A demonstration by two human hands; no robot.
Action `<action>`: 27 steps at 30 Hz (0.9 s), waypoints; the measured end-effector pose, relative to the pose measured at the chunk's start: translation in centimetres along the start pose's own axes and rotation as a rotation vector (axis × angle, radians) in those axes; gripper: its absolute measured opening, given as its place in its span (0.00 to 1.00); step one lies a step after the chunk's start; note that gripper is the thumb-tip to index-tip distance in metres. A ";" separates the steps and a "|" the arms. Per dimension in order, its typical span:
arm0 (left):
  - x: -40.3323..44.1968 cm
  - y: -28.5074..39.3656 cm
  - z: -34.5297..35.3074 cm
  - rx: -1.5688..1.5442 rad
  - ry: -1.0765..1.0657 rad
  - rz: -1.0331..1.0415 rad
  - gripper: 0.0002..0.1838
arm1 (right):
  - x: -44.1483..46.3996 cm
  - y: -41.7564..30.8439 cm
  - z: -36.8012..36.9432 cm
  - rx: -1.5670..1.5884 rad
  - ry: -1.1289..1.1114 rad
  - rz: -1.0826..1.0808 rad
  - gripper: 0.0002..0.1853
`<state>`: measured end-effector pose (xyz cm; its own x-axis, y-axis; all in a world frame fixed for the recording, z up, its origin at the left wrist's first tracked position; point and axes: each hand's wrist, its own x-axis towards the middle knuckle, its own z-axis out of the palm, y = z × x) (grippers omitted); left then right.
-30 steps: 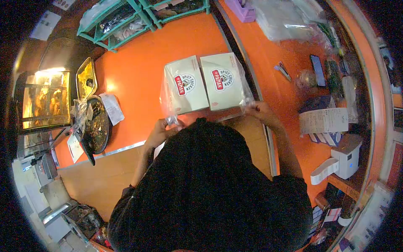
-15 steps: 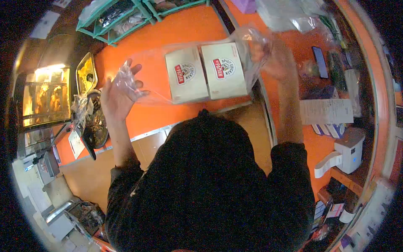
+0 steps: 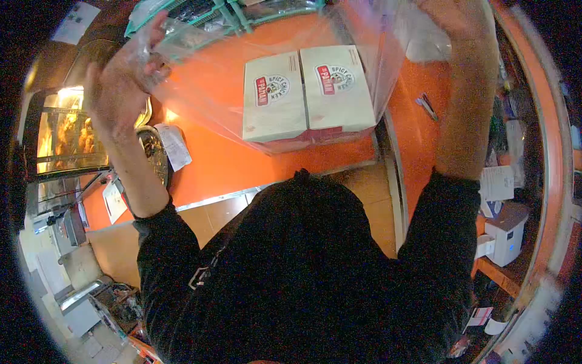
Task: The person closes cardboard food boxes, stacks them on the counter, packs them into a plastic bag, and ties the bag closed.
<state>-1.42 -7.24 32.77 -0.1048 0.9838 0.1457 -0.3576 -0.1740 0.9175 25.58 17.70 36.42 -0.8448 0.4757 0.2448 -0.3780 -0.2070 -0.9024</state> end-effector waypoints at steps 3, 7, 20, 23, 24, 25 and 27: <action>0.6 1.7 -0.9 0.115 -0.082 0.043 0.47 | 3.0 -0.5 -1.0 0.020 -0.098 -0.076 0.18; 1.4 2.5 -3.5 0.321 -0.129 0.046 0.39 | 6.0 1.4 -1.4 -0.077 0.310 -0.096 0.20; -2.8 2.7 -10.2 1.020 -0.253 -0.194 0.29 | 25.9 10.4 9.8 -1.543 -0.356 -0.496 0.11; -3.0 5.3 -14.0 1.006 -0.183 -0.074 0.17 | 38.5 19.6 15.5 -1.649 -0.556 -0.614 0.13; -3.1 5.6 -15.7 0.822 -0.047 -0.036 0.16 | 40.9 22.2 17.6 -1.761 -0.501 -0.581 0.13; -3.2 5.6 -17.3 0.633 0.084 0.004 0.15 | 43.8 24.6 19.5 -1.849 -0.489 -0.535 0.14; -2.9 5.0 -20.4 0.580 0.197 0.118 0.12 | 48.1 29.2 21.0 -1.942 -0.477 -0.504 0.14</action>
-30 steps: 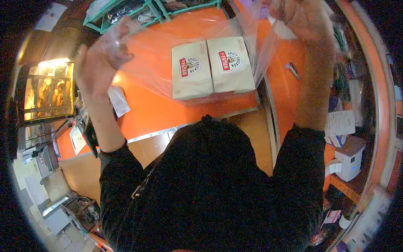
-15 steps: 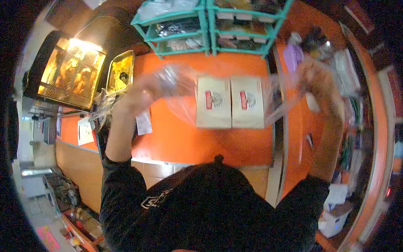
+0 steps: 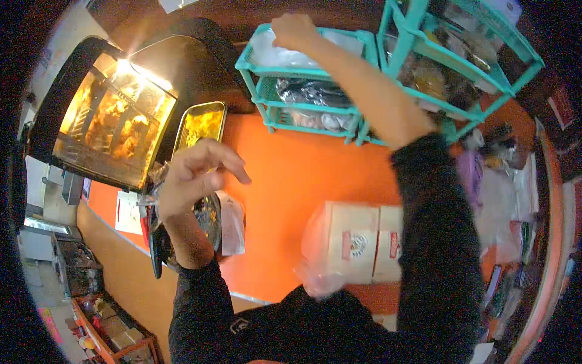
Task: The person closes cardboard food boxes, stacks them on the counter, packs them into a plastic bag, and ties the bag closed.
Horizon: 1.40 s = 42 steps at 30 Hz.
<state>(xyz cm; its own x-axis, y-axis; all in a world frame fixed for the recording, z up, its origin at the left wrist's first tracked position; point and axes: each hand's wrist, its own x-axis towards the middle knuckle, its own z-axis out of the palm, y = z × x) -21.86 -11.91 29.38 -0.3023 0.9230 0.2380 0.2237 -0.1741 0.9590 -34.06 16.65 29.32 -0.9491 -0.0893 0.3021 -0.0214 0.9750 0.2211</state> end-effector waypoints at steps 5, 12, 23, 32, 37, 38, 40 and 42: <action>1.5 -5.3 -6.4 -0.034 0.409 0.005 0.14 | 5.8 0.1 10.3 0.054 0.003 0.140 0.10; 7.2 -8.7 -13.1 0.039 0.656 -0.042 0.13 | 7.9 4.3 3.5 0.058 -0.153 0.057 0.14; 18.2 -9.6 -12.9 -0.012 0.718 0.208 0.22 | 7.1 -0.6 -4.6 0.767 0.000 -0.263 0.07; 18.8 -12.3 -15.8 -0.556 0.419 0.288 0.26 | 5.7 -1.9 -0.9 0.787 0.594 -0.115 0.10; 19.5 -14.3 -14.7 0.155 0.781 0.090 0.25 | 7.7 6.5 0.7 0.848 0.300 0.261 0.13; 19.3 -15.3 -14.6 0.154 0.777 0.094 0.25 | 7.7 9.7 1.4 1.198 0.177 0.150 0.12; 18.8 -15.9 -14.3 1.261 0.293 0.021 0.21 | 6.7 10.0 0.5 1.532 0.044 0.032 0.11; 20.0 -14.4 -13.4 1.308 0.170 -0.194 0.19 | 4.3 6.7 -2.0 1.765 0.031 0.244 0.13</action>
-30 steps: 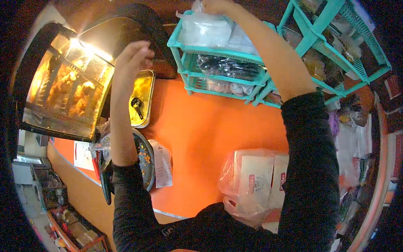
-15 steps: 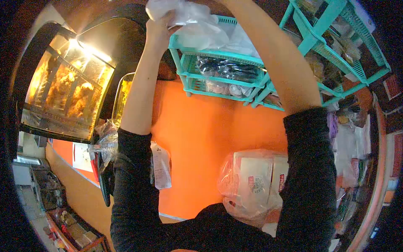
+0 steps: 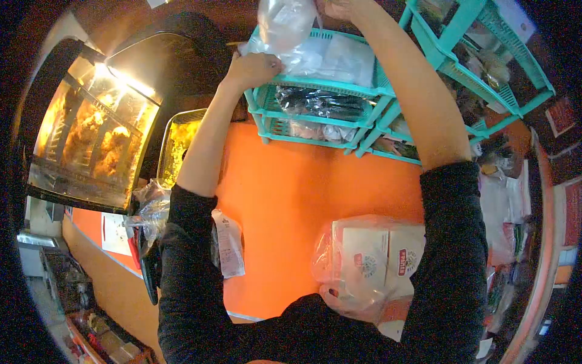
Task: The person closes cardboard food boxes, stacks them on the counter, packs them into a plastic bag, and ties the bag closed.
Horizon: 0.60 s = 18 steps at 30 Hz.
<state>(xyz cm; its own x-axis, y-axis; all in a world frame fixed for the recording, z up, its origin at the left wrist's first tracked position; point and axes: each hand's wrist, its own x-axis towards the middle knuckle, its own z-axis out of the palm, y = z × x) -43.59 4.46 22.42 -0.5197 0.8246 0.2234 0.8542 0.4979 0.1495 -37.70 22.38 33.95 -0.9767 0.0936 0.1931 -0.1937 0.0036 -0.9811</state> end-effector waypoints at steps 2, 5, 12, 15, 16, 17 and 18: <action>0.1 1.0 -0.5 0.079 -0.221 -0.074 0.19 | -2.1 -1.6 1.3 0.072 0.006 -0.006 0.13; -1.7 2.4 -0.3 0.258 0.423 -0.062 0.15 | -7.9 -5.3 2.0 0.061 0.132 -0.019 0.12; -26.0 22.9 -2.2 -0.900 0.501 0.486 0.21 | -31.5 -9.9 -4.7 -0.628 0.514 -0.356 0.14; -28.9 29.8 1.0 -0.747 0.464 0.299 0.23 | -39.9 -7.4 -3.6 -1.573 0.514 -0.341 0.19; -28.6 30.8 2.0 -0.487 0.535 0.076 0.24 | -41.8 -6.4 -0.4 -1.017 0.574 -0.294 0.17; -27.8 29.9 1.9 -0.489 0.501 -0.083 0.26 | -43.6 -5.4 2.7 -0.463 0.604 -0.239 0.16; -27.2 28.1 1.3 -0.487 0.471 -0.238 0.27 | -44.9 -4.1 3.7 -0.183 0.592 -0.208 0.16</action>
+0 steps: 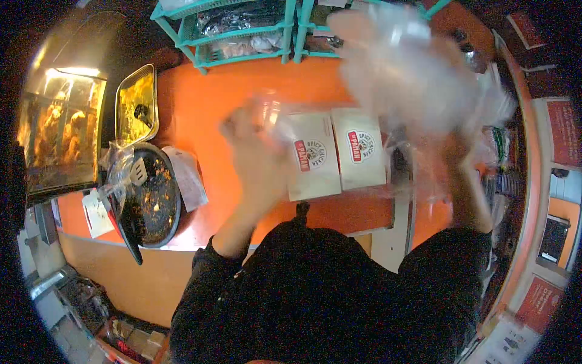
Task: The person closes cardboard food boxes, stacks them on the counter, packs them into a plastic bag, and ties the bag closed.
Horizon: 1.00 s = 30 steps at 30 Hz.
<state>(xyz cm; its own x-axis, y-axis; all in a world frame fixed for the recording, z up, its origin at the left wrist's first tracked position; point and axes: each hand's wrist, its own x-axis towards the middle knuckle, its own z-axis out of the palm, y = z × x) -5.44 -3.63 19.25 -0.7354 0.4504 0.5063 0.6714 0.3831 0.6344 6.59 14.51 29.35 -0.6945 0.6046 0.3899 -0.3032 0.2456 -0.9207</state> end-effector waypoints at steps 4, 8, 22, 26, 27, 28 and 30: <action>0.8 -1.2 -4.7 -0.559 -0.175 -0.255 0.30 | -5.6 5.4 0.9 -0.664 -0.496 -0.283 0.14; 0.6 1.7 -5.0 -0.959 -0.208 -0.044 0.27 | -5.6 12.8 9.8 -0.672 -1.125 -0.312 0.10; 0.6 0.3 -7.1 -0.910 -0.279 -0.054 0.17 | -3.5 18.2 14.3 -0.931 -1.616 -0.407 0.11; 0.5 2.0 -5.6 -1.157 -0.343 -0.070 0.16 | -3.2 18.6 14.0 -0.932 -1.622 -0.410 0.12; 0.5 2.0 -5.4 -1.165 -0.357 -0.061 0.16 | -3.2 18.8 14.1 -0.939 -1.621 -0.409 0.12; 0.7 1.8 -5.2 -1.044 -0.333 -0.040 0.15 | -3.0 18.9 14.0 -0.945 -1.618 -0.409 0.12; 0.8 0.7 -5.1 -0.927 -0.318 -0.029 0.15 | -2.6 18.9 13.5 -0.942 -1.621 -0.401 0.12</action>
<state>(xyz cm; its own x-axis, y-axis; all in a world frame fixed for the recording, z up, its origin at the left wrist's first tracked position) -6.04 -7.10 23.14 -0.6002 0.6989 0.3889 0.2154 -0.3270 0.9201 -6.10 7.32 11.10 -0.7064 -0.6283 -0.3260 -0.5635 0.7779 -0.2780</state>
